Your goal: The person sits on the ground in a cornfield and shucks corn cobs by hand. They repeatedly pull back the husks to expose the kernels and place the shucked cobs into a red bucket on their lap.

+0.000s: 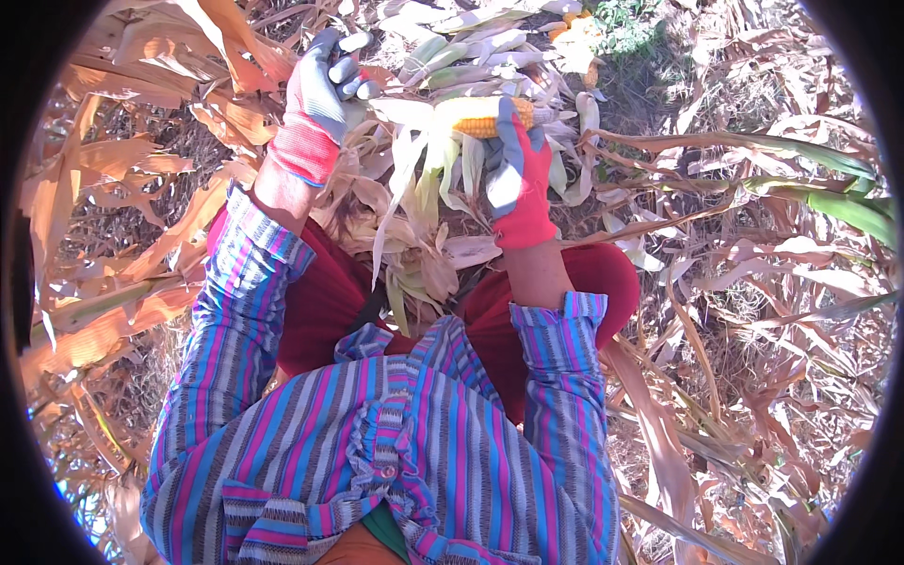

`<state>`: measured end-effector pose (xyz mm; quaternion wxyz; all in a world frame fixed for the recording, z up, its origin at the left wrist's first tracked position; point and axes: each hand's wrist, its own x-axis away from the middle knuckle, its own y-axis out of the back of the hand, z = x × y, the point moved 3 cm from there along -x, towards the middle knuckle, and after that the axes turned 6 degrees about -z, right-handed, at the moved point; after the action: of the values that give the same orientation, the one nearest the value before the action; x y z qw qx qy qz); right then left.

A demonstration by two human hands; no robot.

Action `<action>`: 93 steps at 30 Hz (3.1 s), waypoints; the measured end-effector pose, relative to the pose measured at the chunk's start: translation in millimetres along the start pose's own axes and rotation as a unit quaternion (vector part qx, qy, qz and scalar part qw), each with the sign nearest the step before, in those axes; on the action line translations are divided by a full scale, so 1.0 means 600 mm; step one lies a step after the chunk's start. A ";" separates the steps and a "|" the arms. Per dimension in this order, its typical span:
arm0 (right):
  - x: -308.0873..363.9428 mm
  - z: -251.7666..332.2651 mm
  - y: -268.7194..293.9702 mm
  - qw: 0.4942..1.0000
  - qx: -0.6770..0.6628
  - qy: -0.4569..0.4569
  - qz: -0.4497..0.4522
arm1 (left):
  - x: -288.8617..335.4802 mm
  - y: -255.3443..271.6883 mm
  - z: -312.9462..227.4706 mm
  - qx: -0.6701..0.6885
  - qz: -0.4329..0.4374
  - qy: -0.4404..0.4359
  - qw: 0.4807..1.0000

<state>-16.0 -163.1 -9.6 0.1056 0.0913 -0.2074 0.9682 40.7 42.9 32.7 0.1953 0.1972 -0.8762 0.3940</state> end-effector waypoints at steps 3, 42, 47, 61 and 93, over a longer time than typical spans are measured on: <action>-0.011 0.018 0.036 0.997 -0.050 0.042 -0.052 | -0.008 -0.001 0.040 -0.148 0.108 0.002 0.983; -0.008 -0.043 0.025 0.991 0.044 0.115 -0.057 | 0.046 0.006 0.178 -0.760 0.205 -0.421 0.452; 0.009 -0.031 0.010 0.995 -0.013 0.091 -0.048 | 0.033 0.024 0.174 -0.790 0.154 -0.363 0.469; -0.020 0.003 0.053 0.998 0.056 0.027 -0.020 | 0.019 0.031 0.171 -0.678 0.256 -0.246 0.643; -0.044 -0.008 0.039 0.996 0.070 0.001 0.059 | 0.056 0.038 0.093 -0.361 0.291 -0.010 0.886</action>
<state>3.2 -186.2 -28.5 0.0414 0.0851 -0.1441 0.9850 -9.7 7.6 1.4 0.1205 -0.1466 -0.9779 0.0874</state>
